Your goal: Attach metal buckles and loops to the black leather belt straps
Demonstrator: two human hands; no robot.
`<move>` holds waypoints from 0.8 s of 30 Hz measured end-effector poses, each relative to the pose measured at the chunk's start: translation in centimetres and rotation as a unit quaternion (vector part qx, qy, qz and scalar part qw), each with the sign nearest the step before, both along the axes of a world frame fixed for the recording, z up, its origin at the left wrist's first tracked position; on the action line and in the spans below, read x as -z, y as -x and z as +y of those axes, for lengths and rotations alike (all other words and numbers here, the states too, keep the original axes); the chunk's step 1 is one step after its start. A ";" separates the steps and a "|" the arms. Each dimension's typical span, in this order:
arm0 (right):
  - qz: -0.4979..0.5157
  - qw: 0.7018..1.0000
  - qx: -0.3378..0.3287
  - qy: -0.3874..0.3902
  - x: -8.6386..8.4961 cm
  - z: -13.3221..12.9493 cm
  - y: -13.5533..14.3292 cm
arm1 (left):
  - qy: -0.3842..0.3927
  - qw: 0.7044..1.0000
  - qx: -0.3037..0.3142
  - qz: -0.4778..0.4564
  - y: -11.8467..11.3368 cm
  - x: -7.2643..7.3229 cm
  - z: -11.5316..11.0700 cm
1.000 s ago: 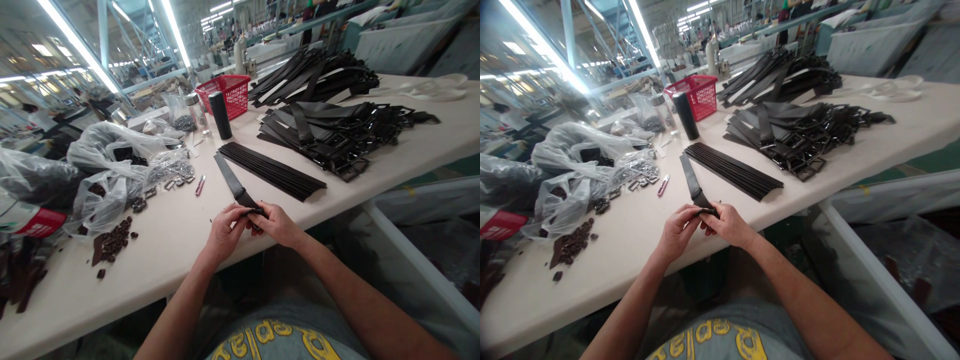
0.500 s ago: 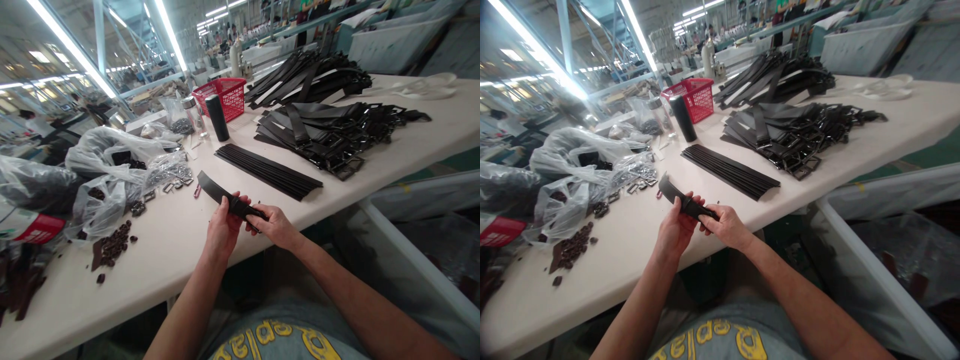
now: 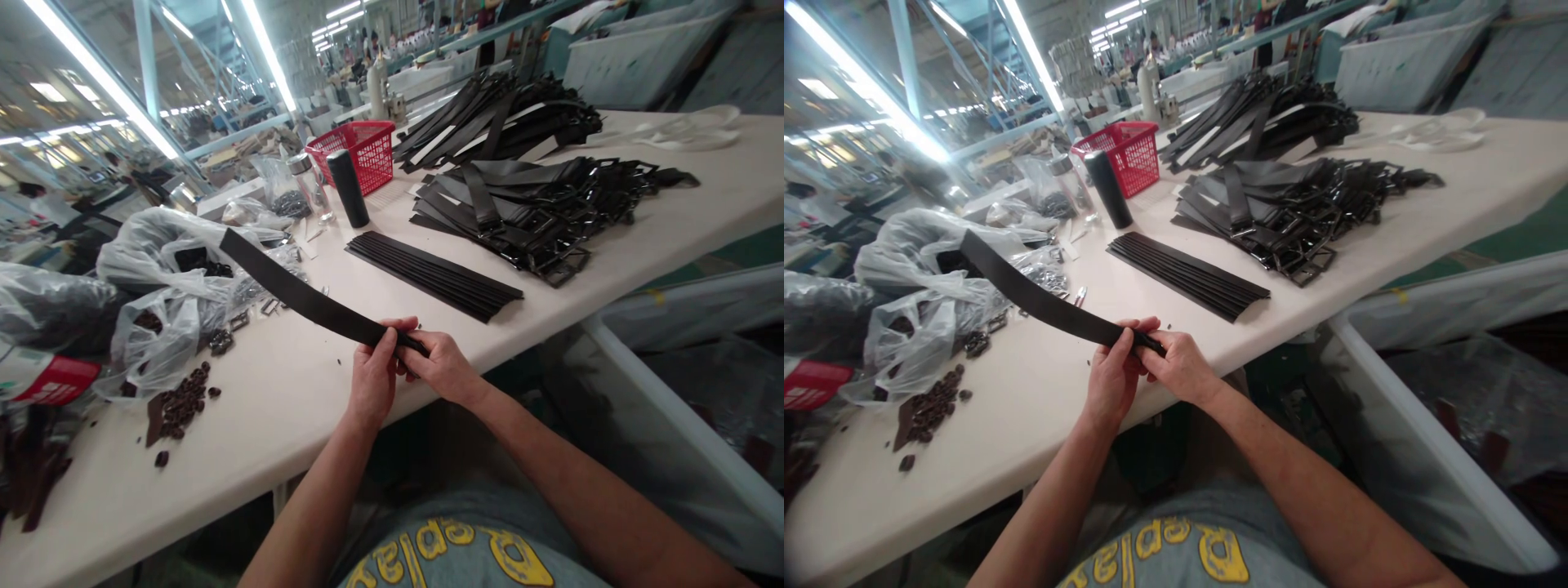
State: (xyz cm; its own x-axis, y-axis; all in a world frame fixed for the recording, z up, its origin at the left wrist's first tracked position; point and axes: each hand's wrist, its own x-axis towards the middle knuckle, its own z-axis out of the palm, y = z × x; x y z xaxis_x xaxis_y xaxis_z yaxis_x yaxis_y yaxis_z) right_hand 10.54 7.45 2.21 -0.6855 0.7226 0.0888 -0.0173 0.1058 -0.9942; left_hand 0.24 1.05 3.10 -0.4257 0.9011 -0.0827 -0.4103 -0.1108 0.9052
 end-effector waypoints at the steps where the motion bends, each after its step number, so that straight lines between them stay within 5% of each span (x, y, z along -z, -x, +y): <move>1: -0.001 1.000 0.002 -0.008 0.0 0.0 -0.1 | 0.001 1.000 0.003 -0.008 0.0 0.0 0.0; 9: -0.013 0.997 -0.015 -0.076 0.3 0.2 -0.2 | 0.057 0.995 0.076 -0.044 0.5 0.2 0.5; 16: -0.053 0.997 -0.035 -0.040 -0.1 0.6 0.3 | 0.030 0.997 0.061 -0.045 0.8 0.2 0.5; 24: -0.031 0.999 -0.029 -0.031 -0.2 0.5 -0.1 | 0.044 0.990 0.066 0.116 1.2 0.2 0.2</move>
